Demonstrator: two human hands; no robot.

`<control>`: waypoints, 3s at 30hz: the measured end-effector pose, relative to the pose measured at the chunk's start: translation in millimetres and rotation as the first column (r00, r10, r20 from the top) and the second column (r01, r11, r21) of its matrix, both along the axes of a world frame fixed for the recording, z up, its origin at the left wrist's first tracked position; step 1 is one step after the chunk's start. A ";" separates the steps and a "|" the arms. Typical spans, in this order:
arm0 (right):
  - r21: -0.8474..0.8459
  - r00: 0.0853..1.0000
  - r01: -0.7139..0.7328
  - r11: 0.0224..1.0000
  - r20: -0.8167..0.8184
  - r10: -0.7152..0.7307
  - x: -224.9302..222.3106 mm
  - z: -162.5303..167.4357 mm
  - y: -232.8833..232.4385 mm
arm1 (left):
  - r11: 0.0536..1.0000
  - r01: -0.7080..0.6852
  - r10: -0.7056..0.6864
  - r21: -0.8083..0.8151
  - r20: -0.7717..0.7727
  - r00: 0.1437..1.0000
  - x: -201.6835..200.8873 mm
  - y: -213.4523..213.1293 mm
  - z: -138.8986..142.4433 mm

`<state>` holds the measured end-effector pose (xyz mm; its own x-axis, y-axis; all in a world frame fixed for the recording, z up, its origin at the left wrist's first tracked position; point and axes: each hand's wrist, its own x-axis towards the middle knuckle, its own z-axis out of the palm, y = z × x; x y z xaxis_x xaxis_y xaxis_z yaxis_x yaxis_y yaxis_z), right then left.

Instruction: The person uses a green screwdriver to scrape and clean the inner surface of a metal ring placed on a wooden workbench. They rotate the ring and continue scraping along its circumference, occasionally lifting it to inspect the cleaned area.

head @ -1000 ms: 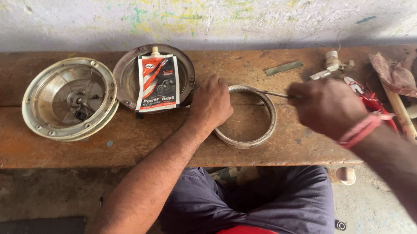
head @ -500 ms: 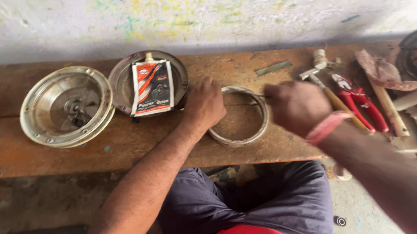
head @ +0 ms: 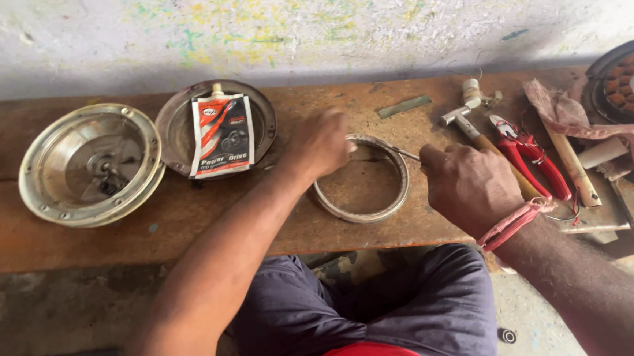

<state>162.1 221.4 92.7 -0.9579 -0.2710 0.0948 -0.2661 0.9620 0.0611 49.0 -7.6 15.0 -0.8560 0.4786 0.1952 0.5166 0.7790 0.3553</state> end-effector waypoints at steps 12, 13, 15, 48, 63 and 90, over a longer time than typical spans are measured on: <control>-0.112 0.993 -0.103 0.988 0.043 0.109 -37.5 -5.8 -18.9 | 0.960 -0.194 0.151 0.202 0.211 0.966 7.9 -11.0 -31.6; -0.068 0.992 -0.108 0.992 0.062 0.112 -42.8 -0.9 -22.3 | 0.960 -0.192 0.146 0.204 0.222 0.964 8.3 -11.2 -34.0; 0.075 0.956 0.012 0.997 0.291 -0.033 -49.5 13.7 -19.6 | 0.959 -0.100 0.120 0.267 -0.060 0.991 9.2 -12.0 -37.3; -0.135 0.989 -0.143 0.980 -0.066 0.135 -24.2 -20.2 -10.7 | 0.988 -0.130 0.123 0.081 0.077 0.989 15.3 -12.2 -20.5; -0.193 0.991 -0.136 0.972 -0.042 0.130 -29.8 -8.8 -21.8 | 0.993 -0.116 0.113 0.027 0.075 0.991 10.7 -12.5 -20.3; -0.038 0.995 -0.085 0.996 0.057 0.087 -31.7 -1.1 -15.2 | 0.958 -0.191 0.200 0.215 -0.021 0.980 26.2 -17.8 -31.5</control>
<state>130.3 206.2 91.6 -0.9352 -0.3504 0.0502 -0.3504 0.9365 0.0097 75.2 -25.4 -16.5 -0.9175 0.2470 0.3116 0.3799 0.7761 0.5034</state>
